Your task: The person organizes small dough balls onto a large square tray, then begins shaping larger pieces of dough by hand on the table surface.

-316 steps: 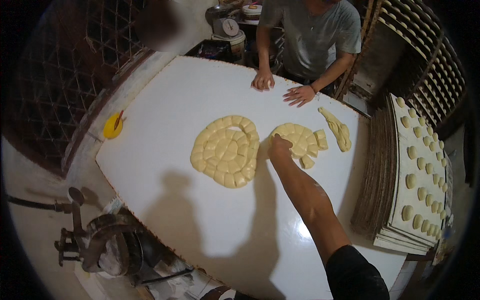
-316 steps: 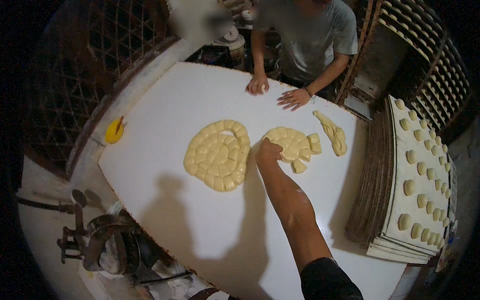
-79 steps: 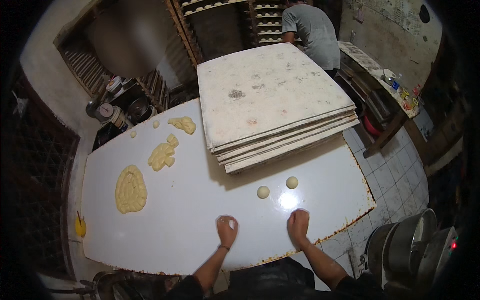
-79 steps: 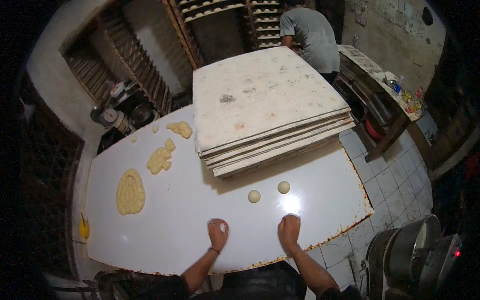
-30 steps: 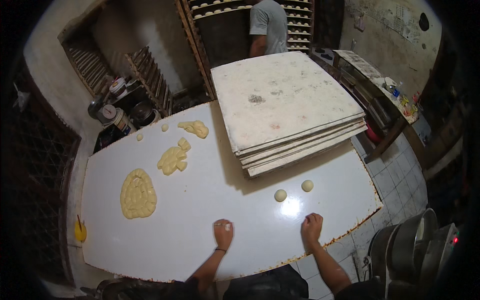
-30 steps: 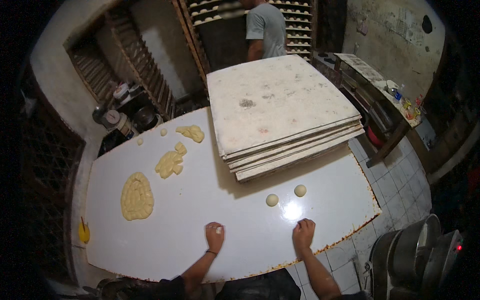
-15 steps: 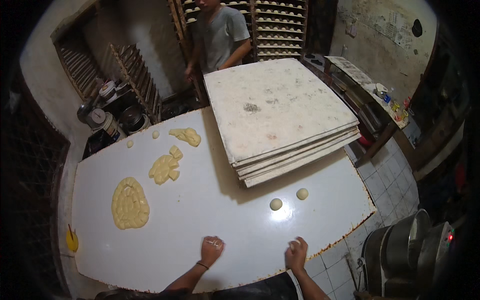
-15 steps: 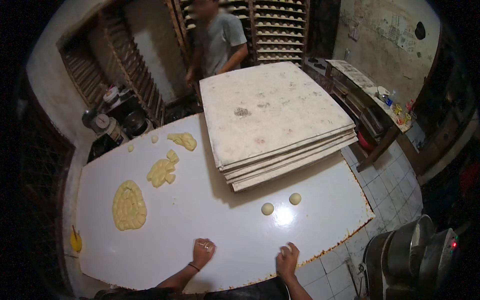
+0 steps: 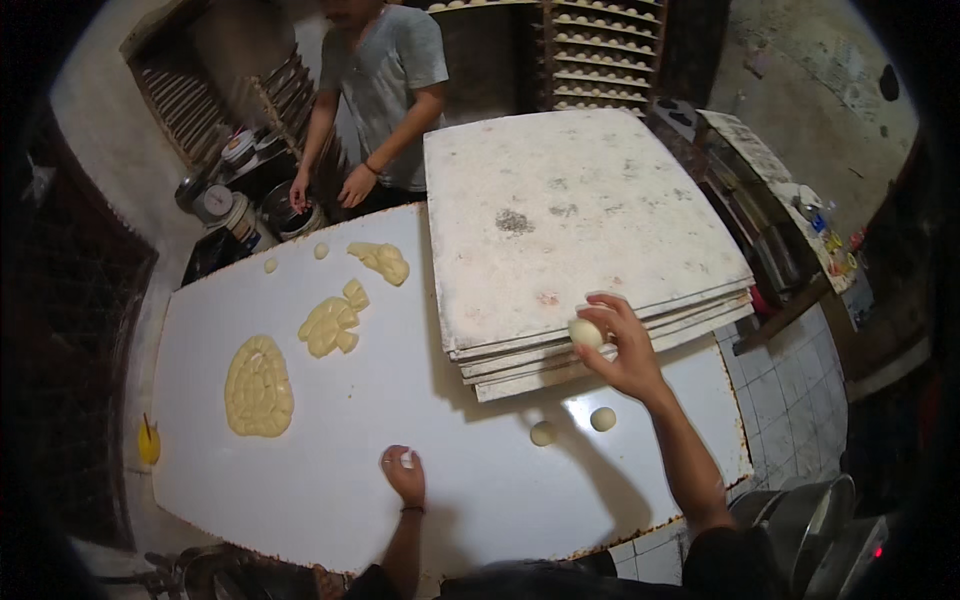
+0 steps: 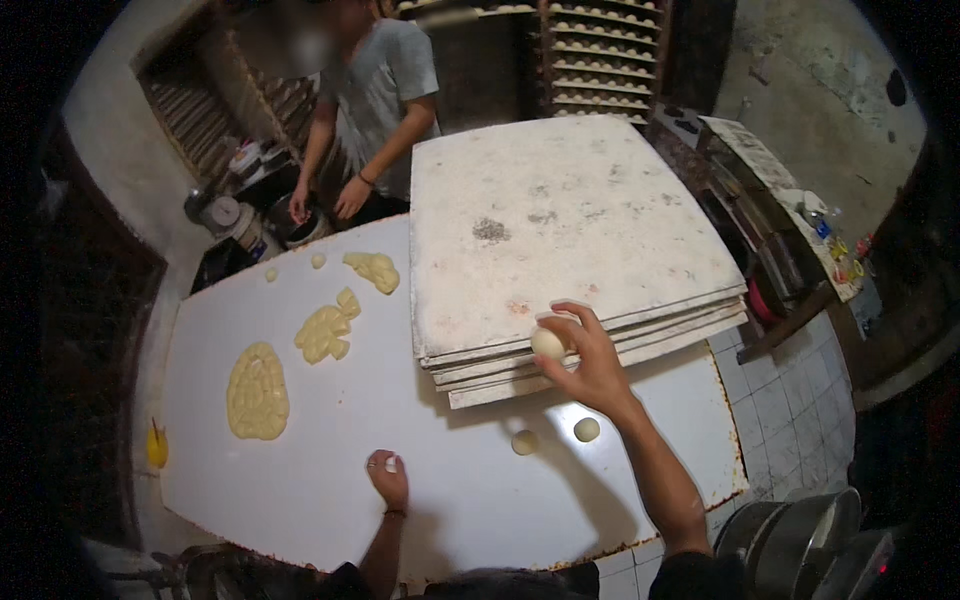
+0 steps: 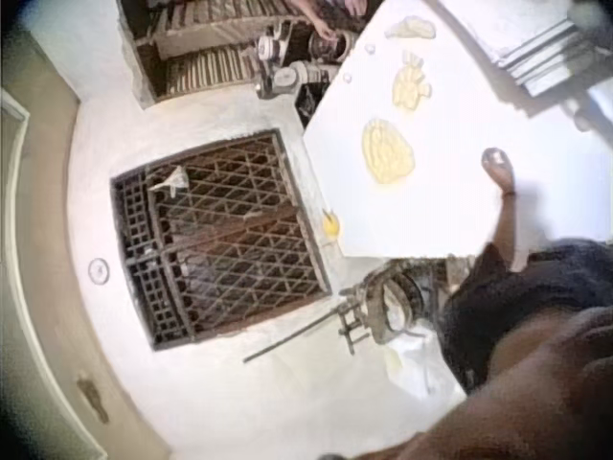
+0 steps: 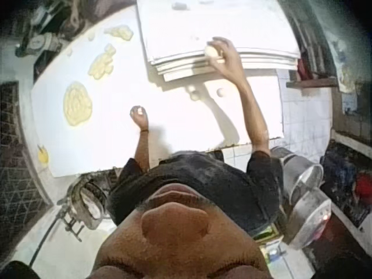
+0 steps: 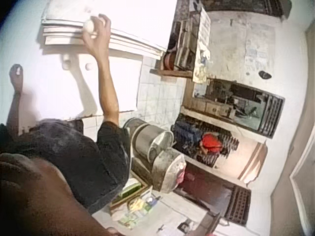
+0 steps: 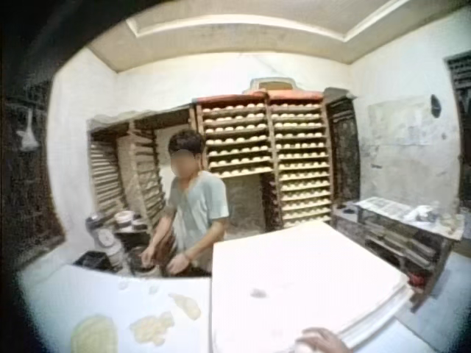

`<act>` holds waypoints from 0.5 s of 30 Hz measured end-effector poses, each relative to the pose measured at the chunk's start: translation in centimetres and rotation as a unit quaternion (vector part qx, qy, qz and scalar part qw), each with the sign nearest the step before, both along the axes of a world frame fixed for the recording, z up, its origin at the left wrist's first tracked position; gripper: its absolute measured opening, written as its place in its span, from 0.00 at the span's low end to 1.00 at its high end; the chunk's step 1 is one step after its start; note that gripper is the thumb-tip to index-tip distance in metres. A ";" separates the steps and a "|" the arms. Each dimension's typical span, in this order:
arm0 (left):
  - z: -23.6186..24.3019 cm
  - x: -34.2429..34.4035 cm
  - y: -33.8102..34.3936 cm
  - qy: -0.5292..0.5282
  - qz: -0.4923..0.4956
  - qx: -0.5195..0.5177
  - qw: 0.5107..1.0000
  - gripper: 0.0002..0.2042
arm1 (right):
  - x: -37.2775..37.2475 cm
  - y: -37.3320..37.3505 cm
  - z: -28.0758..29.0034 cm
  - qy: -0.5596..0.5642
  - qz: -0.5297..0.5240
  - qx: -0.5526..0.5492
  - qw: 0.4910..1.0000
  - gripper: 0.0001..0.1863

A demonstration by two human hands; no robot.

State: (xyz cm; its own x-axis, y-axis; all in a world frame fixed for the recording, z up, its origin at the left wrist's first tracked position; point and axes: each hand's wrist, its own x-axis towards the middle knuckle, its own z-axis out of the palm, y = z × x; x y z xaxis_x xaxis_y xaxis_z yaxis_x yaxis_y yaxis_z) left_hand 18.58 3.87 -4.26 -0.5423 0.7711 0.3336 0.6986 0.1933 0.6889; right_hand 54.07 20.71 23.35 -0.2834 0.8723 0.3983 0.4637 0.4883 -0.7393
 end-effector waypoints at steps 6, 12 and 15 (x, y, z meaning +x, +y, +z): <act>-0.3 4.0 -5.1 -0.324 0.073 0.083 0.939 0.13 | -0.2 7.5 -0.5 -0.176 0.111 -0.010 0.978 0.24; 17.3 4.3 5.1 -0.525 -0.045 0.129 0.840 0.14 | -0.9 6.6 0.6 -0.134 0.057 0.020 0.989 0.27; 24.3 6.7 11.9 -0.170 -0.243 0.111 0.948 0.16 | -1.7 6.6 0.2 -0.160 0.048 0.014 0.986 0.25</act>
